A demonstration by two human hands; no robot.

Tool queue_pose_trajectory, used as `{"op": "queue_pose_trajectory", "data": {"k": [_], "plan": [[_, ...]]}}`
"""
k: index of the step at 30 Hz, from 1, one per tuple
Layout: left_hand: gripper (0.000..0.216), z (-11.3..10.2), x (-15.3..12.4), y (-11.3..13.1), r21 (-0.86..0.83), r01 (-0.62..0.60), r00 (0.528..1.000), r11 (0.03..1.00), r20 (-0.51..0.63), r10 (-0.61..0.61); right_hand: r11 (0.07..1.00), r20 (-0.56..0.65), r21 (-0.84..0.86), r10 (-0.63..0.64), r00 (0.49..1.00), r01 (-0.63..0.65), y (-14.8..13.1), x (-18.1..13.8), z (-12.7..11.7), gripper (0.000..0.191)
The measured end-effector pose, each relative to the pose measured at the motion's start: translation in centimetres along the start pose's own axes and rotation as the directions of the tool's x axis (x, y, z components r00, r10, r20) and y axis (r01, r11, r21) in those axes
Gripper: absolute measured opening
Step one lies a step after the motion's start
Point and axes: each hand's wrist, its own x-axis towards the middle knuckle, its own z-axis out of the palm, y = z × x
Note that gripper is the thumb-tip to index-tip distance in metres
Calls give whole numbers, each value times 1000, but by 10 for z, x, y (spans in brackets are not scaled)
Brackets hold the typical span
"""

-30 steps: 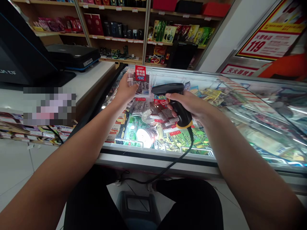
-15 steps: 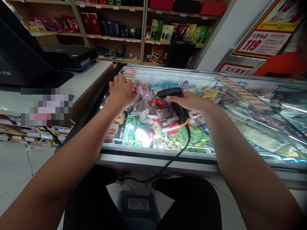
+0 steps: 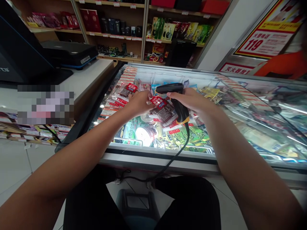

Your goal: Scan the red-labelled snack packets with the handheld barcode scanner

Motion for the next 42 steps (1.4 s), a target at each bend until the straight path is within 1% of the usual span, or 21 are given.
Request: {"op": "queue_pose_trajectory", "data": {"k": [1, 3, 5, 7, 9, 11, 14, 16, 18, 21, 25, 28, 30, 32, 34, 36, 37, 38, 39, 40, 42], "plan": [[31, 0, 1, 0, -54, 4, 1000, 999, 6, -4, 1000, -4, 29, 2, 1000, -1, 0, 0, 1, 40], [24, 0, 4, 2, -258, 30, 999, 966, -5, -32, 993, 3, 121, -5, 1000, 4, 0, 3, 3, 37], [16, -1, 7, 2, -502, 84, 995, 861, 2, -96, 972, 19, 236, -21, 1000, 16, -1, 5, 4, 31], [11, -6, 10, 1, -673, 144, 984, 726, 23, -174, 946, 28, 323, -39, 999, 28, -2, 5, 5, 25], [10, -15, 15, -3, -753, 147, 974, 642, -5, -228, 945, 8, 325, -48, 999, 43, -5, 3, 4, 21], [8, -28, 21, -12, -766, 83, 960, 637, -109, -256, 967, 5, 251, -51, 999, 48, -7, -1, 2, 21], [9, -48, 32, -30, -698, -31, 923, 715, -294, -247, 990, 82, 132, -52, 995, 40, -11, -8, -1, 21], [9, -58, 39, -41, -659, -39, 899, 751, -352, -262, 994, 138, 99, -59, 989, 45, -13, -12, 0, 24], [10, -62, 43, -48, -644, -15, 890, 765, -357, -283, 994, 152, 89, -84, 985, 71, -14, -17, 1, 30], [10, -62, 46, -52, -619, -15, 891, 785, -364, -270, 989, 150, 99, -125, 981, 111, -17, -23, 5, 35], [9, -57, 44, -47, -576, -16, 874, 817, -405, -269, 987, 189, 135, -114, 975, 89, -17, -24, 7, 27], [10, -53, 43, -44, -553, 3, 869, 833, -410, -276, 986, 240, 152, -100, 966, 64, -16, -20, 5, 21], [12, -53, 46, -47, -538, 16, 871, 843, -406, -276, 987, 236, 148, -95, 967, 61, -14, -18, 4, 21], [15, -54, 50, -56, -484, 9, 867, 875, -432, -248, 990, 192, 129, -83, 978, 59, -13, -15, 4, 23], [15, -59, 54, -68, -348, -12, 848, 938, -501, -175, 995, 141, 88, -65, 988, 53, -11, -12, 3, 24], [14, -65, 53, -78, -136, -15, 824, 991, -562, -64, 1000, 104, 5, -22, 994, 21, -10, -8, 3, 25], [17, -68, 51, -80, -25, -1, 822, 1000, -569, -13, 999, 88, -50, 6, 996, -1, -9, -6, 3, 27], [22, -71, 48, -81, 81, 29, 828, 996, -560, 21, 994, 75, -107, 32, 997, -24, -9, -4, 2, 29], [29, -72, 44, -78, 178, 73, 845, 981, -533, 34, 987, 67, -154, 52, 996, -41, -8, -3, 2, 31], [38, -73, 39, -73, 264, 127, 868, 956, -495, 22, 982, 69, -182, 62, 996, -48, -7, -2, 2, 33], [56, -70, 27, -57, 406, 231, 922, 884, -382, -66, 981, 97, -189, 59, 994, -39, -5, 0, 1, 35]]}}
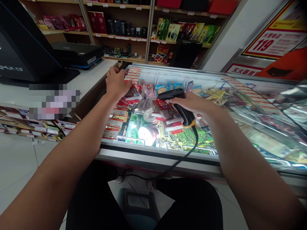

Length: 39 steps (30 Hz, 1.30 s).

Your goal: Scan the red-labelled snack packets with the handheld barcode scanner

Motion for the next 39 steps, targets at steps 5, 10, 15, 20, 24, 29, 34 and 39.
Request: {"op": "queue_pose_trajectory", "data": {"k": [5, 10, 15, 20, 24, 29, 34, 39], "plan": [[84, -13, -27, 37, 182, -51, 903, 982, 428, -32, 999, 50, 34, -7, 999, 5, 8, 5, -2, 41], [84, -18, -23, 30, 234, -188, 836, 954, 548, 31, 983, 91, 178, 33, 995, -49, 11, 8, -4, 40], [74, -17, -21, 23, 198, -290, 849, 936, 504, 156, 901, 147, 415, 72, 986, -128, 13, 14, -6, 50], [53, -6, -42, 53, -53, -333, 835, 941, 447, 321, 830, 240, 540, 4, 971, -137, 17, 18, -13, 31], [41, 6, -50, 68, -278, -230, 846, 933, 417, 333, 826, 210, 556, -34, 977, -90, 17, 16, -18, 29], [16, 13, -36, 63, -776, 195, 912, 600, 369, 181, 800, 77, 600, -72, 994, 11, 12, 10, -16, 36], [6, 9, -15, 49, -855, 231, 973, 464, 209, -99, 846, 21, 534, -27, 999, 11, 11, 7, -14, 29], [3, 8, 0, 30, -826, 180, 982, 534, 114, -153, 891, 193, 442, 16, 981, -101, 12, 4, -11, 29]]}}
